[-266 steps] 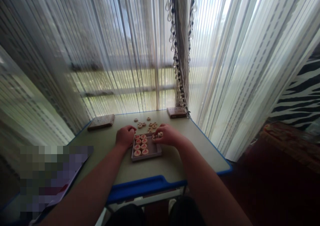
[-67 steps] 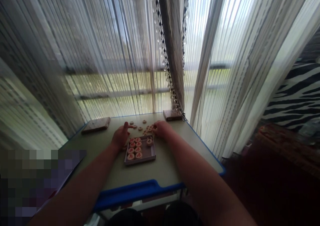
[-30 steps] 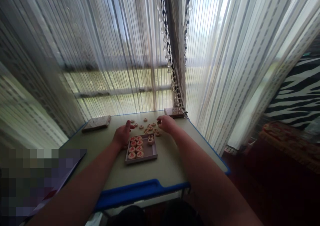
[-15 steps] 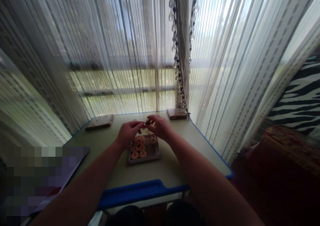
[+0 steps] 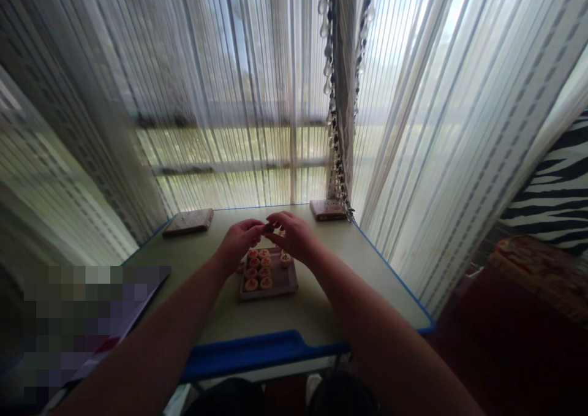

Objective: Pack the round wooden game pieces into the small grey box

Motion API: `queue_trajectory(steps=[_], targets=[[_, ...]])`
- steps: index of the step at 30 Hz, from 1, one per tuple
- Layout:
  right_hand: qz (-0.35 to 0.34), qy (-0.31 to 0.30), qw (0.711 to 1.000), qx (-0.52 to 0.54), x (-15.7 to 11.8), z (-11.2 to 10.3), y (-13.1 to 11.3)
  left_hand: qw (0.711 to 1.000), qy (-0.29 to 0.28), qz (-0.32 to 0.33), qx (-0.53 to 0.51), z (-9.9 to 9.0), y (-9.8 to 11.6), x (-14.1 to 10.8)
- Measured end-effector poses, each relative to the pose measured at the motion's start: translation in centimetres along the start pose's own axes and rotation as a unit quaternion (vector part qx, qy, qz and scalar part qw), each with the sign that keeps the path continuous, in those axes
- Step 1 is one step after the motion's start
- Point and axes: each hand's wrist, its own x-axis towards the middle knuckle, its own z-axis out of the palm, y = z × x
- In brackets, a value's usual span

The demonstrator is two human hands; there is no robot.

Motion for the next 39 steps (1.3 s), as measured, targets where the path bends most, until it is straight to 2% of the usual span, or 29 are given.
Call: queue_trajectory(steps=[6,11,13,15,18,21,26,30,39], targets=[[-0.027,-0.008,1.0,-0.006,-0.2,-0.1,0.0,1.0,-0.005,-0.002,0.013,-0.1,-0.2,0.3],[-0.014,-0.019,0.999,-0.034,-0.1,-0.6,-0.1,0.999,-0.03,0.001,0.04,-0.1,0.1,0.0],[0.008,-0.018,0.999,-0.044,0.0,-0.7,0.3,0.997,-0.017,0.031,0.075,-0.2,0.1,-0.2],[0.048,-0.024,0.997,-0.053,0.1,-0.9,1.0,0.989,0.025,0.073,0.123,-0.3,0.0,-0.3],[0.112,-0.068,0.989,-0.071,0.1,-1.0,2.2,0.976,0.074,0.104,0.175,-0.5,-0.4,-0.1],[0.158,-0.129,0.976,-0.075,0.1,-1.1,3.0,0.972,0.084,0.105,0.193,-0.7,-0.9,0.2],[0.229,-0.196,0.953,-0.035,-0.1,-0.9,3.2,0.968,0.085,0.102,0.211,-1.0,-1.5,0.5],[0.236,-0.236,0.942,-0.031,-0.2,-0.9,2.9,0.966,0.086,0.107,0.219,-1.0,-1.5,0.5],[0.259,-0.266,0.928,-0.039,-0.2,-1.1,2.6,0.968,0.062,0.101,0.221,-0.9,-1.5,0.5]])
